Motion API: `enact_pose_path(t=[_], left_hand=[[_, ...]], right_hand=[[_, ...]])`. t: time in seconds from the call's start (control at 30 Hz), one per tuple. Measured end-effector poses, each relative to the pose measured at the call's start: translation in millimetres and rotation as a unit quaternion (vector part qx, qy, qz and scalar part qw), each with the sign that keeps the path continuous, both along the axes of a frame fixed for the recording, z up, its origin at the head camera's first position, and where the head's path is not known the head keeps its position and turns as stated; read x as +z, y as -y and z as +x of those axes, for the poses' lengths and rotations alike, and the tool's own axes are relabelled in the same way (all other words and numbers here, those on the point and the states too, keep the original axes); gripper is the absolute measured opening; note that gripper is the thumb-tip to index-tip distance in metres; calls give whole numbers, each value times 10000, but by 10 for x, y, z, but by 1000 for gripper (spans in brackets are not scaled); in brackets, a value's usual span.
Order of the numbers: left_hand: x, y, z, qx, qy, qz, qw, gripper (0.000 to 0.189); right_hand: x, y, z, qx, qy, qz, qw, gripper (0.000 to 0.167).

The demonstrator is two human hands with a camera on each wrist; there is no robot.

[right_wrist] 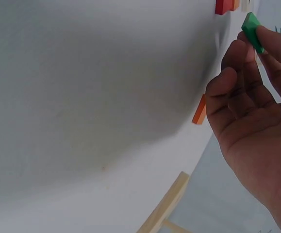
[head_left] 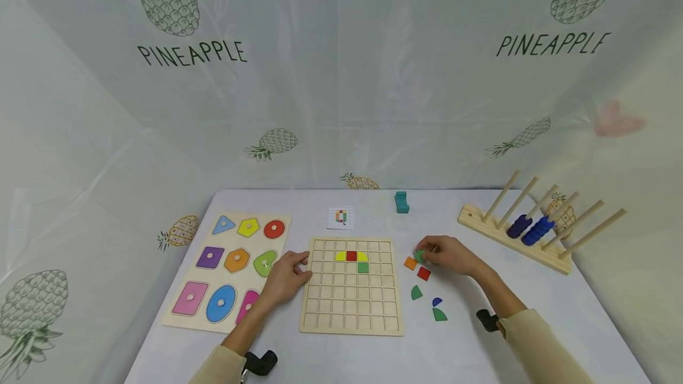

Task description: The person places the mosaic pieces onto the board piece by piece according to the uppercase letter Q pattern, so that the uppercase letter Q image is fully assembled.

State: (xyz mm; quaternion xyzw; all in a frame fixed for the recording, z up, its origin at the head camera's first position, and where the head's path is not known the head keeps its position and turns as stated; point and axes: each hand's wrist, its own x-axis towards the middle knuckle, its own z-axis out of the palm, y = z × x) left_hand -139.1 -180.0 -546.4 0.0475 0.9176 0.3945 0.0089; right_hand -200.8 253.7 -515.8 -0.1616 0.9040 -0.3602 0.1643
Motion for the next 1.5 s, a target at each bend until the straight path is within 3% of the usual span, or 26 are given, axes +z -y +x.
enact_pose_path(t=[0.33,0.77,1.03,1.5], left_hand=[[-2,-1,2,5,2,-10,10000,50],[-1,1,4,-2,0,32,10000,50],[8,-3,6,12,14,29,10000,50],[-3,6,2,-10,-7,70,10000,49]], right_hand=[[33,190,-20,107,-9,-183,9998,13],[78,482,-32,271,-384,-470,9978,15],[3,672,-34,490,-507,-632,9955,14],[-52,1045,37,941,-268,-718,9926,17]])
